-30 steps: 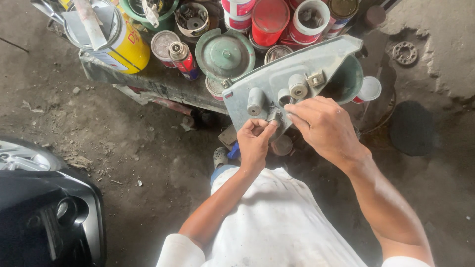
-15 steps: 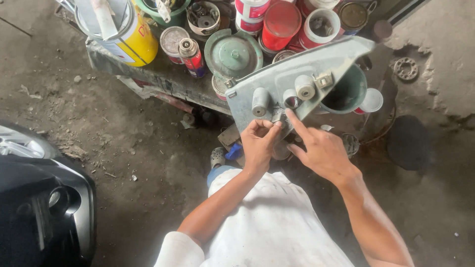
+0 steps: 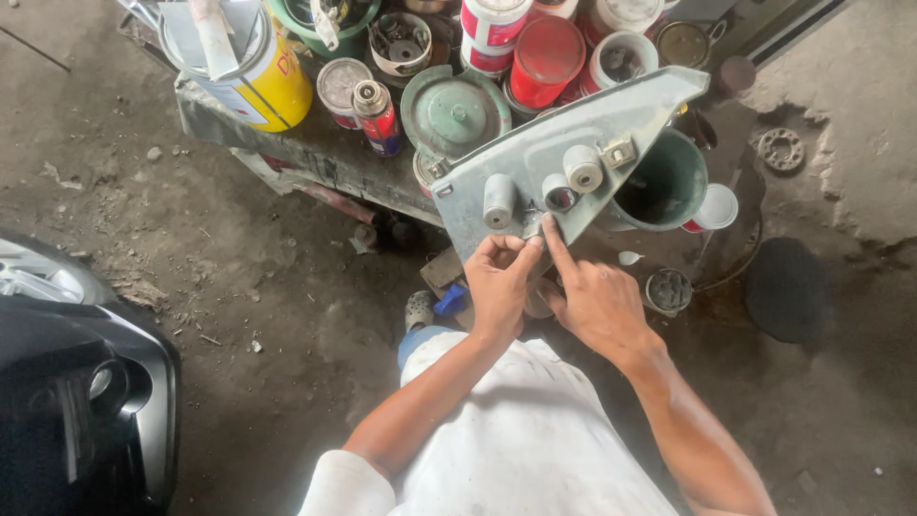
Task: The person holds a dark, flat object with cylindrical protrusions and applies a white substance from a small bottle into the holes of the protrusions. The person rotates the object to access different areas and continues applying the substance to multiple points.
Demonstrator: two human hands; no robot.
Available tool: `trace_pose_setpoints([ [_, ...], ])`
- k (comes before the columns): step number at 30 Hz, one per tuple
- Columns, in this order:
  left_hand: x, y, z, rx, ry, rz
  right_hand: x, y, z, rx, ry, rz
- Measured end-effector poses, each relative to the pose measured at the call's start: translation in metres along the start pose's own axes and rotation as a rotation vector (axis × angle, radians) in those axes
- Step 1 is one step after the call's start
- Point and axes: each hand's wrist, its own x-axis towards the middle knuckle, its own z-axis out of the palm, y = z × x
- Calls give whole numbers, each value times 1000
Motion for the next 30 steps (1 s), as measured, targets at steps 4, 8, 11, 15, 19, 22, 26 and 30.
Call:
trace_pose_setpoints([
  [4, 2, -2, 0, -15, -2, 11, -1, -1, 2, 4, 8, 4],
  [8, 2, -1, 1, -21, -5, -2, -2, 4, -6, 38, 1, 17],
  [11, 3, -1, 0, -15, -8, 6, -5, 9, -11, 121, 21, 8],
  [15, 5, -2, 1, 2, -7, 13, -4, 9, -14, 152, 2, 34],
  [19, 6, -1, 4, -9, 2, 2, -1, 8, -6, 126, -14, 27],
  [22, 8, -3, 4, -5, -1, 5, -7, 11, -2, 180, 103, -43],
  [26, 11, -1, 0, 32, -15, 22, -38, 32, -4, 414, 211, 46],
  [30, 18, -2, -3, 77, -8, 50, -79, 115, 94, 971, 239, 439],
])
